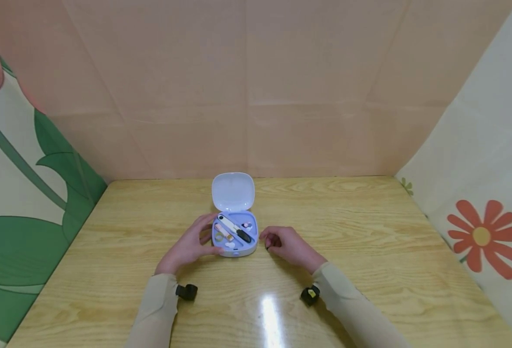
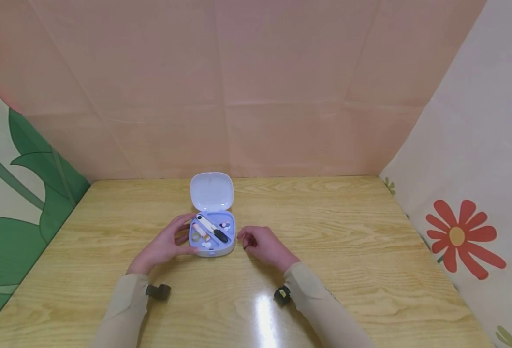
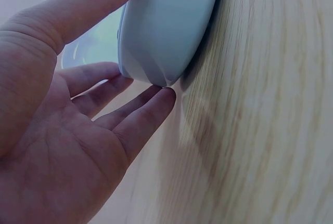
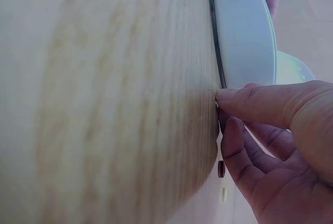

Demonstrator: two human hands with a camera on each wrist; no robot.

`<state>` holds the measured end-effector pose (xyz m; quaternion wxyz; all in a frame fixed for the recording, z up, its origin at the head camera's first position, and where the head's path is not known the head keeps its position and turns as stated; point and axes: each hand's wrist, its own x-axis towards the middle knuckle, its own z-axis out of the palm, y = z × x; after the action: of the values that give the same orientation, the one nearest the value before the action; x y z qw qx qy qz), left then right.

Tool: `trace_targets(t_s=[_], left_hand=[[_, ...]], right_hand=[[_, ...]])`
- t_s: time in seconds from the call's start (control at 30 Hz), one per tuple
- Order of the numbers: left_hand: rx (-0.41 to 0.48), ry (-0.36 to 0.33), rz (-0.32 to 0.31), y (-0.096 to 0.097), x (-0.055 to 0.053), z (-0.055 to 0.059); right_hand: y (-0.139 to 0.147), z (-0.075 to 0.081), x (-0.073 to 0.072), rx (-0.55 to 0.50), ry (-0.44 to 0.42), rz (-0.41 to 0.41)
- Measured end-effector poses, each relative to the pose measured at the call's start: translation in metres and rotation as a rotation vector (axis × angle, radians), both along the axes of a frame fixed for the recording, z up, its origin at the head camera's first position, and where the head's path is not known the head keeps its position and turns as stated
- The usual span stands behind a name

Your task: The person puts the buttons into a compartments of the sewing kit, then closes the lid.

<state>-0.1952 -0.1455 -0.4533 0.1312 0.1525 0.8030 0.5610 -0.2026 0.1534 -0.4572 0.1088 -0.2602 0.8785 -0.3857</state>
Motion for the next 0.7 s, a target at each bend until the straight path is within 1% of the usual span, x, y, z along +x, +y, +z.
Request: trace_targets(t_s=[0.27, 0.7], left_hand=[[-0.002, 0.007, -0.004, 0.0002, 0.0006, 0.0004], [0.005, -0.007, 0.001, -0.0001, 0.0012, 0.001]], right_hand=[[0.0022, -0.0004, 0.0001, -0.019, -0.024, -0.021], [0.0057, -0.0015, 0.001, -0.045, -0.038, -0.024]])
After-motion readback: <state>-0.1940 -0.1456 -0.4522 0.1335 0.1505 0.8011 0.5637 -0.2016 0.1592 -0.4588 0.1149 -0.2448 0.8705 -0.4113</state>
